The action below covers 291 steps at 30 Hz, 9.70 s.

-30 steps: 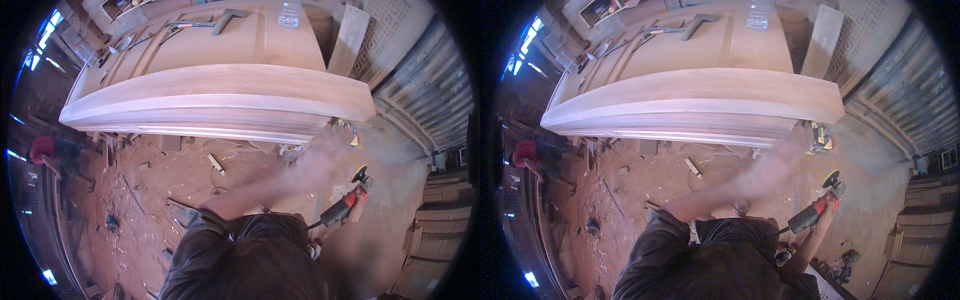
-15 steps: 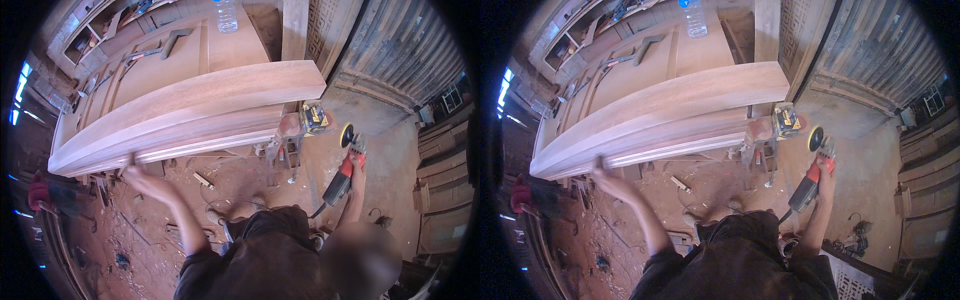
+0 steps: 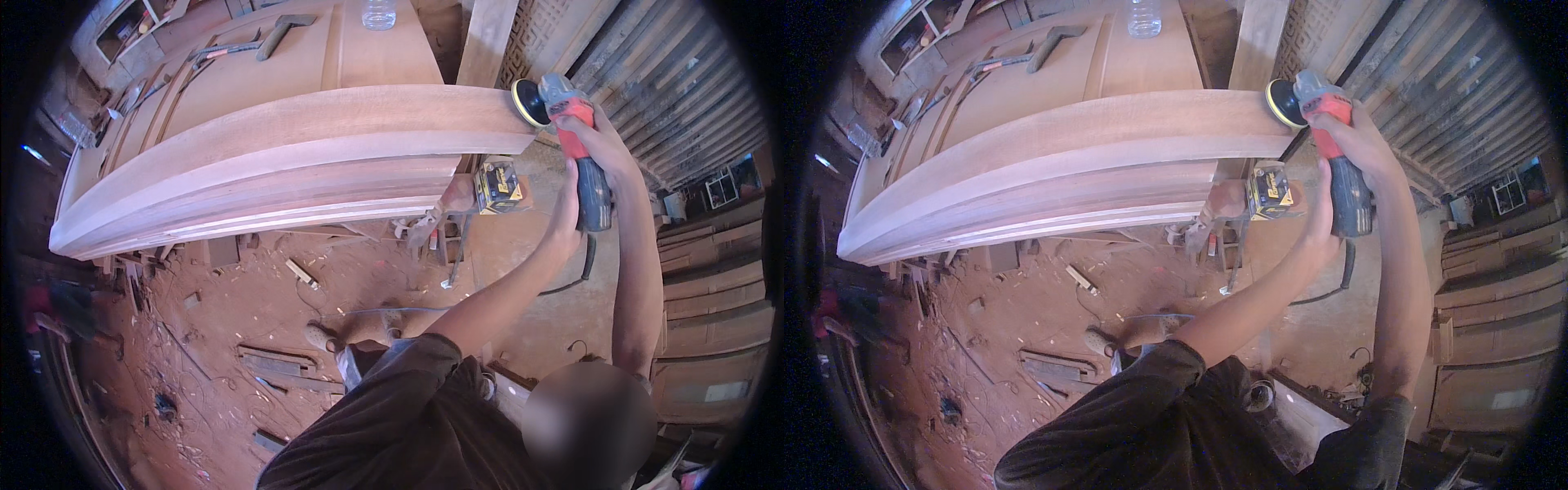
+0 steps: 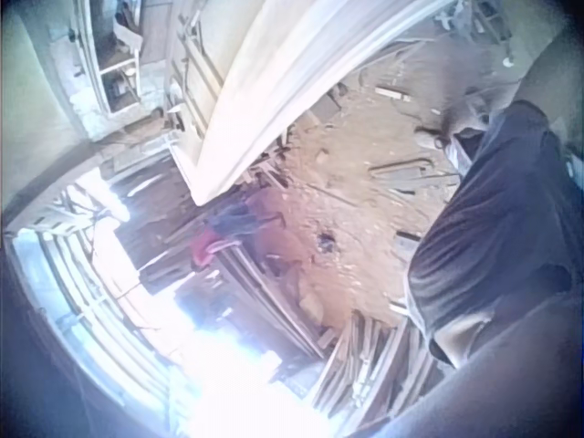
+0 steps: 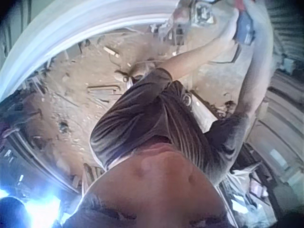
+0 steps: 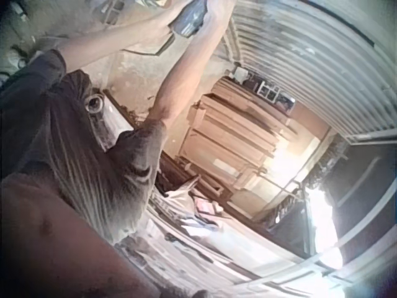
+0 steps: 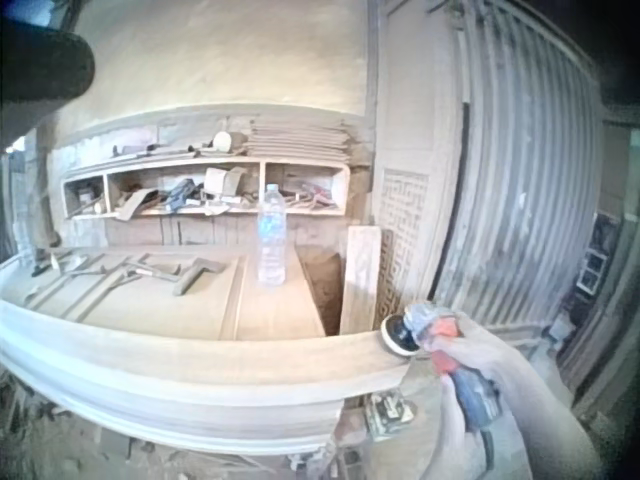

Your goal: The person sands a curved wooden panel with an orbital sander, then applies a reddish-brown paste filler to the edges using a putty knife and smooths it with a cloth. The person repeatedly wipes the surface and edges with a cloth while another person works nearby.

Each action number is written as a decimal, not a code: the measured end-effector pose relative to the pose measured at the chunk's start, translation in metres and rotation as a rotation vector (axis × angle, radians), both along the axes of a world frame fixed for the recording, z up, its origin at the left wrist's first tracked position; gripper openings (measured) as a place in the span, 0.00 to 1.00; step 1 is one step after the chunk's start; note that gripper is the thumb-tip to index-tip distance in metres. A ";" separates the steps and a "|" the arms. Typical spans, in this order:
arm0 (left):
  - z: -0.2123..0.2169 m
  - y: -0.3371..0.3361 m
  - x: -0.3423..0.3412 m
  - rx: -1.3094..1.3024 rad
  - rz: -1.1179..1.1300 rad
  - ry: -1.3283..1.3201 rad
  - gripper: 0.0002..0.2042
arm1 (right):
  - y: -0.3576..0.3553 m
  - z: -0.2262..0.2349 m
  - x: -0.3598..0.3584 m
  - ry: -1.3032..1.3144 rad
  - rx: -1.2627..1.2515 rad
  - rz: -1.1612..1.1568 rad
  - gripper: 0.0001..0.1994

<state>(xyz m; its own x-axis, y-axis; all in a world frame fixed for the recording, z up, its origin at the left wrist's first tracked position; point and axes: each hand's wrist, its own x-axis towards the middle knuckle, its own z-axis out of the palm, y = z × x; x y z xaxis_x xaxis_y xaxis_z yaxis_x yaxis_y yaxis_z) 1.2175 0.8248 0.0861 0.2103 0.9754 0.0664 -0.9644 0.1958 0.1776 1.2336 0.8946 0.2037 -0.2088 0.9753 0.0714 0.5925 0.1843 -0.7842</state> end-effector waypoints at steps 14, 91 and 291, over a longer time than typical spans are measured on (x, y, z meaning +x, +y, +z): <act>0.055 0.002 -0.024 -0.102 0.209 -0.201 0.30 | 0.037 0.018 -0.031 -0.442 -0.092 -0.001 0.40; 0.030 -0.316 -0.770 -0.093 0.456 -0.202 0.25 | -0.287 0.003 -0.817 -0.688 0.051 0.371 0.43; 0.040 -0.184 -0.339 -0.175 0.214 0.012 0.21 | -0.131 -0.002 -0.331 -0.578 -0.062 0.011 0.28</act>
